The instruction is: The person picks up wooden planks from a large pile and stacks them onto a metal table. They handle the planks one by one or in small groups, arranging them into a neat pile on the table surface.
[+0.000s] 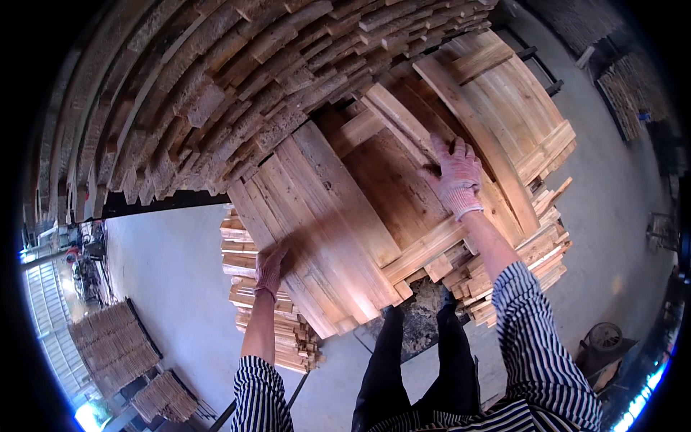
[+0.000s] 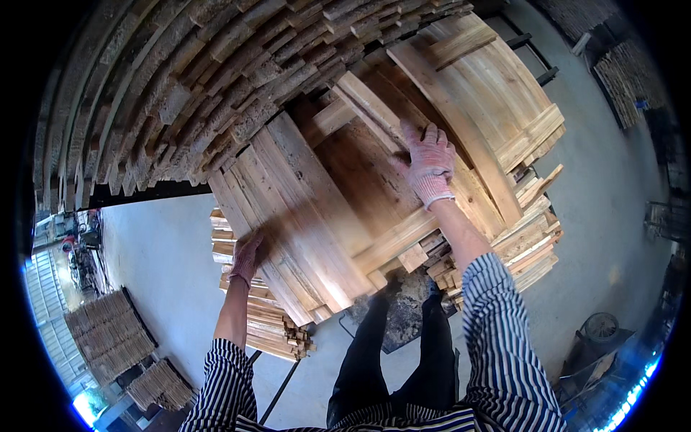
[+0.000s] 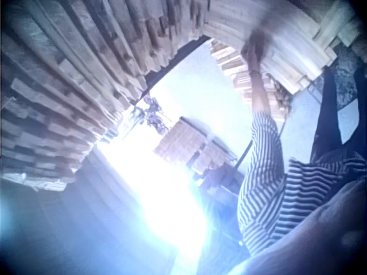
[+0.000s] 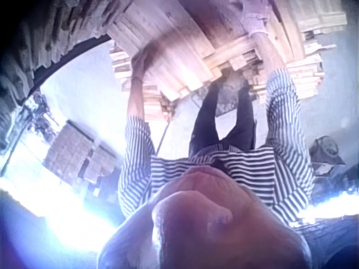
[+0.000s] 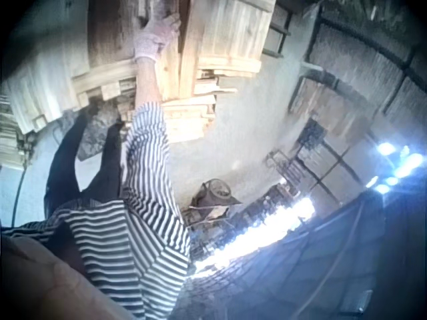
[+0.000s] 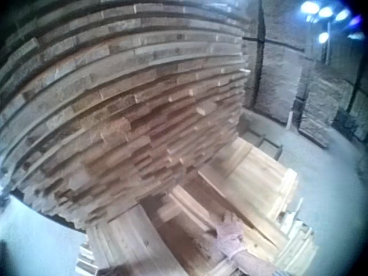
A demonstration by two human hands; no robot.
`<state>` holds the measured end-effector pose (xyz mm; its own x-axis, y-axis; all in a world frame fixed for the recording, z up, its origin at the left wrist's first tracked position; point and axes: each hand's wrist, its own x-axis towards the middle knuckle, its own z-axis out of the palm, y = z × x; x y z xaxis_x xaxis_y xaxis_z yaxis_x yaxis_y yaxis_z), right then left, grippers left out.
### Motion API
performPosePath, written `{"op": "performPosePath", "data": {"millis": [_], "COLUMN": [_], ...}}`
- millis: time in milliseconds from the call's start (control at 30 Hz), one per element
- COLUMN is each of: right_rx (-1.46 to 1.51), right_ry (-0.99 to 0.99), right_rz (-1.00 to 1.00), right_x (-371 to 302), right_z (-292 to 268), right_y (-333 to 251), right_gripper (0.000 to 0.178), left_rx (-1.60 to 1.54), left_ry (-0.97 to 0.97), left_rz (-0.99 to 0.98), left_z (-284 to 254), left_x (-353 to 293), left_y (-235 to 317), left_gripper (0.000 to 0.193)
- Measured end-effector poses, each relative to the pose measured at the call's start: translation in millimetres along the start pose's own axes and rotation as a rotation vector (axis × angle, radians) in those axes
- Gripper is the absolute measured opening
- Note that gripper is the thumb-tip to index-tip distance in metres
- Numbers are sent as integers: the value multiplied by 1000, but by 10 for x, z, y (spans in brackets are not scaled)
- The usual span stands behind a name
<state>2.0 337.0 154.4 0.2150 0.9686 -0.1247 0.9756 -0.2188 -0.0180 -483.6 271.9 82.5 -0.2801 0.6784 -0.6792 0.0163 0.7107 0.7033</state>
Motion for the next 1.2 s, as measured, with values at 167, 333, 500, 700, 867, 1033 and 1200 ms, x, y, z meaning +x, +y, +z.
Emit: {"op": "performPosePath", "data": {"millis": [167,333,500,700,867,1033,1200], "right_rx": [-10,118,345,35,91,378,86], "right_ry": [-104,-52,-301,-39,-117,-216,225], "right_rz": [-56,-80,-166,89,67,-17,-87], "right_x": [-123,-106,-282,24,117,22,173], "right_z": [-3,31,143,-4,65,157,365], "right_y": [30,-231,-787,193,303,-535,225], "right_gripper": [74,74,63,65,65,56,57], "left_rx": [-51,-48,31,23,47,27,30], "left_ry": [-56,-58,-41,-33,-43,-152,-166], "left_rz": [-42,-27,-33,-23,-52,-23,-57], "left_z": [62,163,121,-115,-106,-84,91], "left_x": [-40,-32,41,41,85,108,194], "left_y": [84,111,68,35,49,-9,-18], "left_gripper": [42,39,42,46,49,51,49]}}
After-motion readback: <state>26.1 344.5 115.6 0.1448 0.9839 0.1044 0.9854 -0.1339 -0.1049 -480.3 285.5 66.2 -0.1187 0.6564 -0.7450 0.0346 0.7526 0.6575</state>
